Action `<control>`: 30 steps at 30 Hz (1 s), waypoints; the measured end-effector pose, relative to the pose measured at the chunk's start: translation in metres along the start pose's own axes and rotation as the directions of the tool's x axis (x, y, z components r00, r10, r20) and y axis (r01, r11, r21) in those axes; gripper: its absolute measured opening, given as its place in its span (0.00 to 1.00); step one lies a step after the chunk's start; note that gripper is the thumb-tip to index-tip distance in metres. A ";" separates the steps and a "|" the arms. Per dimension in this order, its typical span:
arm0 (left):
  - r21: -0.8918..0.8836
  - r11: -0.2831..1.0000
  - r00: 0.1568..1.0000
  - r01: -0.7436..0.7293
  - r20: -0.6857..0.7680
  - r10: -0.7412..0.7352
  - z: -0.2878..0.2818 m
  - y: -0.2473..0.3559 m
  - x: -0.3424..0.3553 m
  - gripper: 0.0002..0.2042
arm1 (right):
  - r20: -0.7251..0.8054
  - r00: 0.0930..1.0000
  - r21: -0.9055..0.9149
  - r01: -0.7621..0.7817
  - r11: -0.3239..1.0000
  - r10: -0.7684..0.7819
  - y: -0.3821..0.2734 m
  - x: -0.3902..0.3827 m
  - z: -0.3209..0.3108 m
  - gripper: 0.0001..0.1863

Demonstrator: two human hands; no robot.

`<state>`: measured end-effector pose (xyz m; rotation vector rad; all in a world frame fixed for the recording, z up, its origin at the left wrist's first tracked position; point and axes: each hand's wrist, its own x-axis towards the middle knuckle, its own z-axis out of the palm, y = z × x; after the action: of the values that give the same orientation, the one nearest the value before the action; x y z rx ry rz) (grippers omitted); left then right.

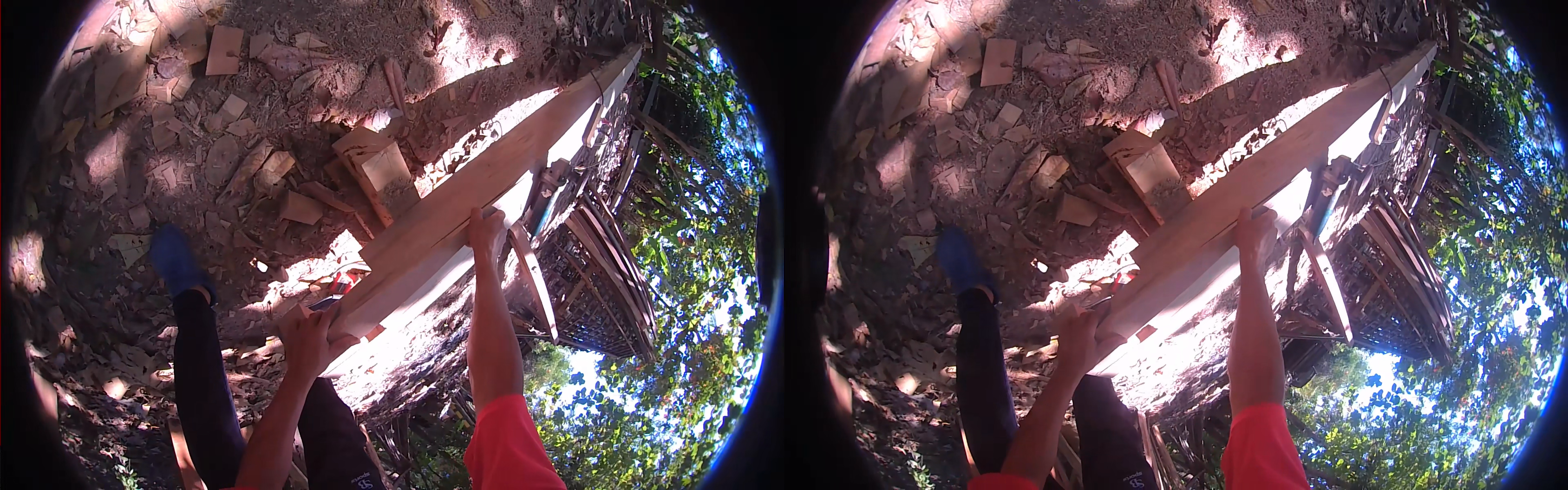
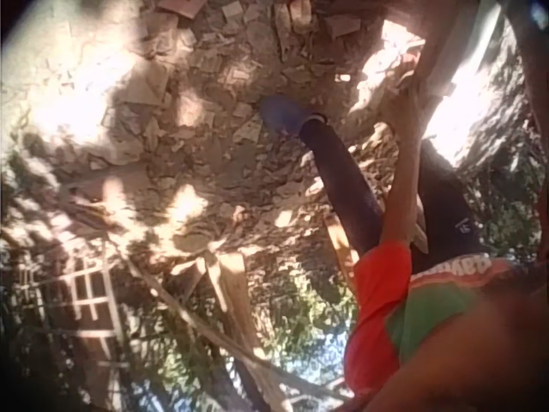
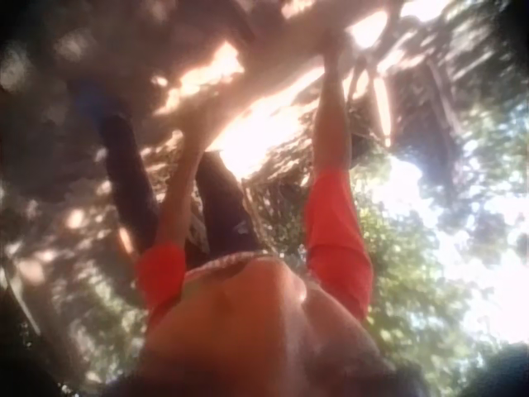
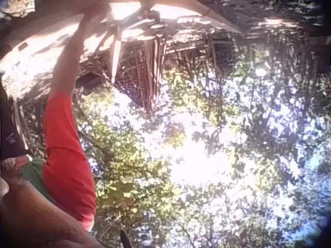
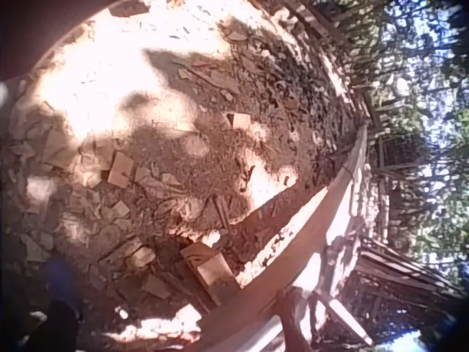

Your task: The person uses a handheld grinder to sand a large wooden beam and then marks the surface with a pencil.

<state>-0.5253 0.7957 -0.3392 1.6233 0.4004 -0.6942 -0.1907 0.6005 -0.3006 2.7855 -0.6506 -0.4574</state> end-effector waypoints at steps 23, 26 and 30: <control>0.044 0.999 0.999 -0.023 -0.021 0.024 -0.001 -0.002 -0.006 0.29 | -0.012 0.999 0.057 0.037 0.998 -0.036 0.007 0.002 0.003 0.26; 0.084 0.992 0.992 0.089 0.081 -0.096 -0.012 0.020 0.001 0.29 | -0.016 0.998 0.049 0.053 0.997 -0.052 0.004 -0.003 -0.003 0.23; -0.218 0.976 1.000 -0.016 -0.026 0.011 0.010 0.016 0.002 0.36 | -0.132 0.991 0.160 0.019 0.987 0.002 0.005 -0.022 -0.001 0.27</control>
<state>-0.5160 0.7828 -0.3288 1.4264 0.4670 -0.5985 -0.2114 0.6064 -0.2927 2.9395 -0.6737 -0.2287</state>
